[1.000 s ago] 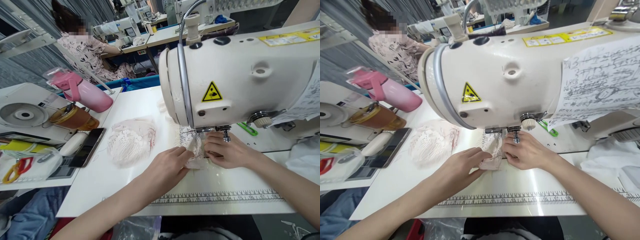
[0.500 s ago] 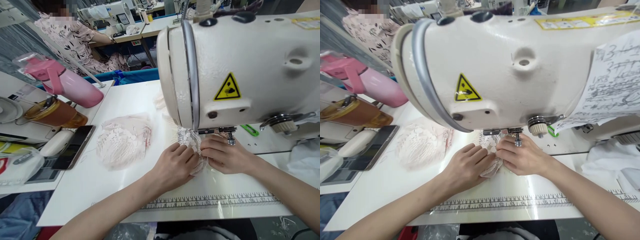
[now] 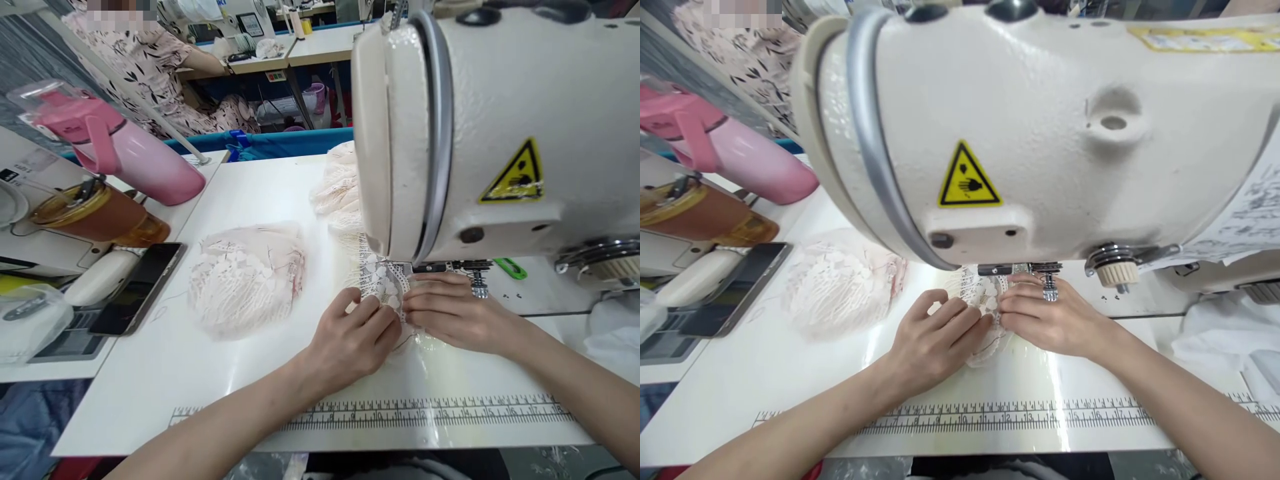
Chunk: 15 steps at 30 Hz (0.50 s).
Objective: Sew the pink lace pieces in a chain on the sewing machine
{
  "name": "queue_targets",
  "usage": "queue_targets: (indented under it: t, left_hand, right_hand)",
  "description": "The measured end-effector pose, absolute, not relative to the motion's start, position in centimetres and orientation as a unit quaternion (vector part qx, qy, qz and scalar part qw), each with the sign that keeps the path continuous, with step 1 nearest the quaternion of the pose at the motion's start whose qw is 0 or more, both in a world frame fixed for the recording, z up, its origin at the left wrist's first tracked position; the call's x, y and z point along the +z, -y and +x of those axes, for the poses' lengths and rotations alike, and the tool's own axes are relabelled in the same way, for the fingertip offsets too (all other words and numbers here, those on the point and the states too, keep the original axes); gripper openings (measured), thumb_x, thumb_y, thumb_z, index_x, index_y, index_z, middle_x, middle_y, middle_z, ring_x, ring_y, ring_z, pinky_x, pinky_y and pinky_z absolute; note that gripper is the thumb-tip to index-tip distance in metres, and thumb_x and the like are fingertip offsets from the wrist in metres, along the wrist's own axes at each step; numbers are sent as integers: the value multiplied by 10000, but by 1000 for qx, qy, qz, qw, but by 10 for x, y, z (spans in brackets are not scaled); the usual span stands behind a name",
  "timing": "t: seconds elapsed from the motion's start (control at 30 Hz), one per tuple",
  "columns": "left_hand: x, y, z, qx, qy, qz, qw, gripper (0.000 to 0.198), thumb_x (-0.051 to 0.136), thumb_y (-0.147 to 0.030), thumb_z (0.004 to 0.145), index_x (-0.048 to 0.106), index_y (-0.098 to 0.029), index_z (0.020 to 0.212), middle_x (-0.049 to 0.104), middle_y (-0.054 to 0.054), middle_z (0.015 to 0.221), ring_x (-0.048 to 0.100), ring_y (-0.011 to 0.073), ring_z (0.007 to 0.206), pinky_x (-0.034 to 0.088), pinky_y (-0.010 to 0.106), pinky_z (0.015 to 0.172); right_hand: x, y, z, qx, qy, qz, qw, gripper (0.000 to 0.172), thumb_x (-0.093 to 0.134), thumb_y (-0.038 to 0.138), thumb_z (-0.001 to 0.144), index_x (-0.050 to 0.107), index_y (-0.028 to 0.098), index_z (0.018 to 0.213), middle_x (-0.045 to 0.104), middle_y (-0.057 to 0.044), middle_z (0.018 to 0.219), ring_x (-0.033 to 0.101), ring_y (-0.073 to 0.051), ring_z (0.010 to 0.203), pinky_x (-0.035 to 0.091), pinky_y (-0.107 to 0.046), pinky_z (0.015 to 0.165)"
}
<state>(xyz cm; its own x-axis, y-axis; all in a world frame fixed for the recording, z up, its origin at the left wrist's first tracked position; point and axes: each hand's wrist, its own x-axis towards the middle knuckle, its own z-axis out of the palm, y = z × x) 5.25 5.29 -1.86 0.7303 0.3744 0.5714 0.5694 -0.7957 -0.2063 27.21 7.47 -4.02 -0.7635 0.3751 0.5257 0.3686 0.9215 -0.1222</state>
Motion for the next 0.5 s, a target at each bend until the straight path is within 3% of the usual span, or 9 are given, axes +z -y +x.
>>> queue_targets:
  t: [0.1,0.17,0.33,0.5]
  left_hand:
    - [-20,-54,51,-254,246,-921,165,133,566,-67,870,619,-154,786,689,9,843,649,156,877,518,362,881]
    - [-21,-54,50,-245,241,-929,134,141,515,-72,896,627,-138,838,705,52,968,644,184,1025,521,365,949]
    - [-25,-54,49,-242,238,-937,77,212,410,-36,887,617,-69,923,689,142,1089,644,221,1077,563,340,919]
    - [-24,-54,50,-250,242,-935,71,230,382,-44,895,607,-68,937,697,143,1078,669,208,1027,585,316,873]
  right_hand:
    - [-42,-78,274,26,939,-183,292,149,596,110,862,608,207,974,711,40,971,635,-103,914,459,-335,1031]
    - [-41,-78,275,23,938,-191,288,164,598,114,864,613,204,1000,712,32,960,635,-102,916,479,-312,1003]
    - [-43,-74,279,12,941,-220,258,203,542,125,901,620,224,1060,710,14,996,633,-114,913,510,-307,925]
    - [-46,-72,280,1,938,-233,256,214,521,128,910,620,220,1077,706,-5,970,625,-132,921,517,-311,866]
